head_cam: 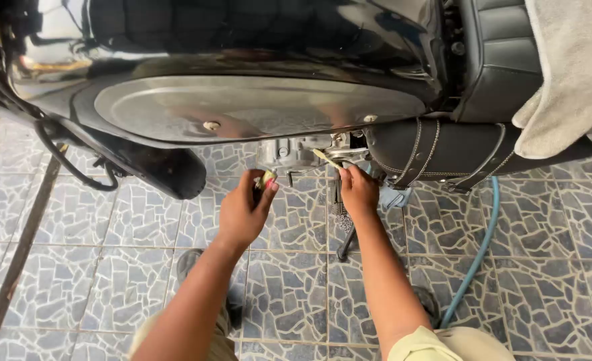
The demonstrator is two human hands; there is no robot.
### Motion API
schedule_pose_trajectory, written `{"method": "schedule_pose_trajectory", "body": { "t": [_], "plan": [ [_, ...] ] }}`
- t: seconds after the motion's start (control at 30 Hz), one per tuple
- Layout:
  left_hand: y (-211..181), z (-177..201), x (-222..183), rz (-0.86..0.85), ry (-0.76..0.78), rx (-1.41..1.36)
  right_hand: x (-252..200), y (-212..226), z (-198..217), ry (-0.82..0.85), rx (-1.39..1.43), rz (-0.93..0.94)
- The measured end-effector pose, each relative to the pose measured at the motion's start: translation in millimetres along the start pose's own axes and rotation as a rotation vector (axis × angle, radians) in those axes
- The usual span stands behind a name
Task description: The person sits on the floor and applies a cleaning paste from a tube onto a toothbrush. They then scrub the motorcycle engine with the toothbrush, repeatedly applying more paste and brushing the engine components.
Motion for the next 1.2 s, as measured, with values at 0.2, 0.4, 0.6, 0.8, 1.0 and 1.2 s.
{"method": "schedule_pose_trajectory", "body": {
  "t": [0.2, 0.4, 0.6, 0.8, 1.0, 1.2],
  "plan": [
    [-1, -7, 5, -0.039, -0.041, 0.054, 5, 4, -4, -0.013, 0.000, 0.082],
    [-29, -10, -16, -0.083, -0.099, -0.457, 7, 19, 2, 0.221, 0.159, -0.070],
    [-21, -21, -21, -0.093, -0.039, -0.520, 2, -3, 1, 0.355, 0.058, -0.215],
    [-8, -26, -16, -0.057, -0.087, -0.580, -16, 6, -13, 0.427, 0.075, -0.303],
    [-2, -29, -16, -0.027, -0.022, -0.254, -25, 27, -17, 0.451, 0.091, -0.295],
    [3, -8, -9, -0.143, -0.057, 0.023, -35, -26, 19, 0.114, -0.091, -0.137]
  ]
}}
Point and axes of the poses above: each hand's wrist, its own x-axis towards the middle knuckle, its own z-axis out of the back of the hand, y = z × x, the point moved 6 cm from there along x, towards the middle knuckle, and after that the axes turned 3 degrees about -y, right-handed, at the moved point
